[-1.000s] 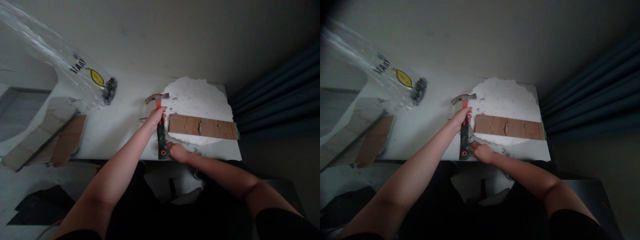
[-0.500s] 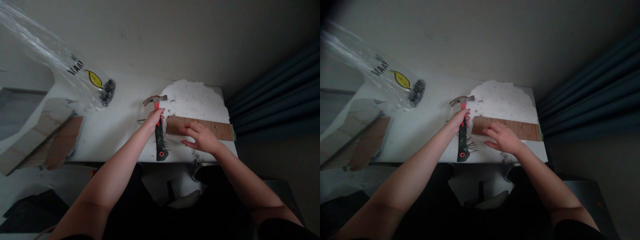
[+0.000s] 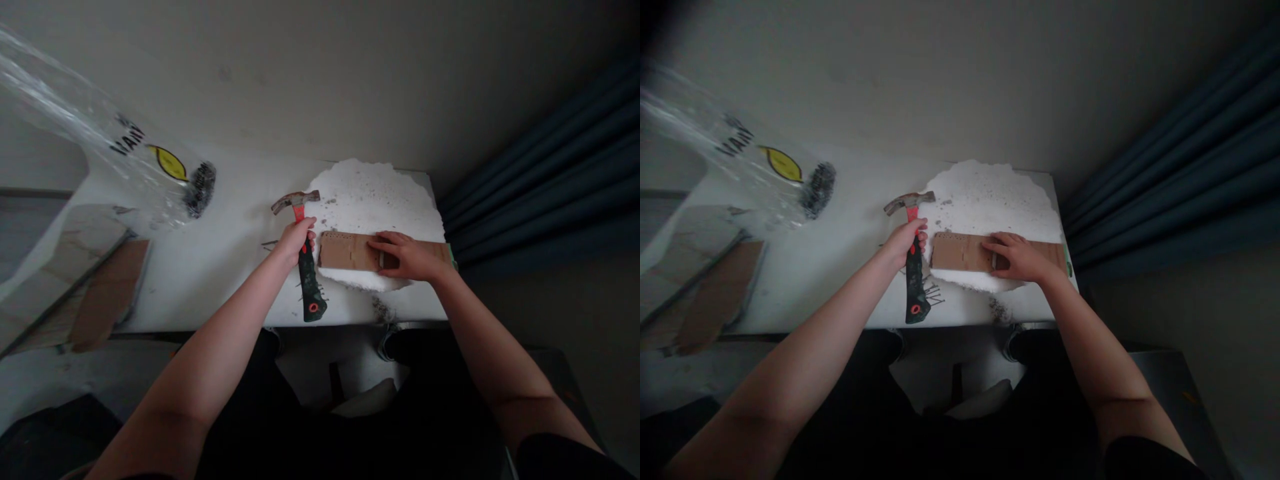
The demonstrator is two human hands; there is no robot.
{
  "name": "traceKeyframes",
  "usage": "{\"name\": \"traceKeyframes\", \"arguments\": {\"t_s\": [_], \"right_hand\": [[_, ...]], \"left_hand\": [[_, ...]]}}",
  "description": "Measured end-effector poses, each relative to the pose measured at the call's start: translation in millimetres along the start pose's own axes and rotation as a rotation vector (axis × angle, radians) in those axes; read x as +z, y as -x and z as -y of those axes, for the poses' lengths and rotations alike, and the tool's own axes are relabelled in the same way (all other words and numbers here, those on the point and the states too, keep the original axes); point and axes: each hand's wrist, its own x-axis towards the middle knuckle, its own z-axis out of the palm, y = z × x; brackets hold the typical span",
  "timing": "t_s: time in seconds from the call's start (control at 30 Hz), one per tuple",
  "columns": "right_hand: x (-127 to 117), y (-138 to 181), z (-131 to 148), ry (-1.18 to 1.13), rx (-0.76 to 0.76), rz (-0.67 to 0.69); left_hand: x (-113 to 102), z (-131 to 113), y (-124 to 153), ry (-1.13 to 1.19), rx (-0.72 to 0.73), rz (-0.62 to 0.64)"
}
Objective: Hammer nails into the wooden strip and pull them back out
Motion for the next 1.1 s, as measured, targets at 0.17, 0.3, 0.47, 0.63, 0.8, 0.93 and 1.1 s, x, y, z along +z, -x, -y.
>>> {"name": "traceKeyframes", "arguments": {"t_s": [0.17, 0.3, 0.47, 0.63, 0.8, 0.93, 1.1], "right_hand": [[0.9, -3.8, -4.5, -0.041, -0.032, -0.026], [1.4, -5.9, -8.7, -0.084, -0.007, -0.038], [-0.9, -7.8, -10.7, -0.112, -0.016, -0.032], [-6.7, -29.0, 14.7, -0.155, 0.021, -0.177], [1.2, -76.6, 52.5, -0.115, 0.058, -0.206], [11.6, -107.0, 68.4, -0.013, 0.117, -0.162], [20.6, -119.1, 66.8, -0.014, 0.095, -0.193]], "left_hand": [[1.8, -1.1, 0.5, 0.018, -0.018, -0.006], [2.1, -0.7, -0.9, 0.022, -0.019, -0.005], [1.5, 0.4, -2.9, 0.017, -0.029, -0.009], [2.1, 0.2, -1.3, 0.029, -0.006, -0.005], [3.5, -1.5, 1.7, 0.031, -0.021, -0.010], [2.3, -0.2, -1.1, 0.022, -0.010, -0.002], [0.5, 2.1, -4.4, 0.009, -0.013, 0.010]]}}
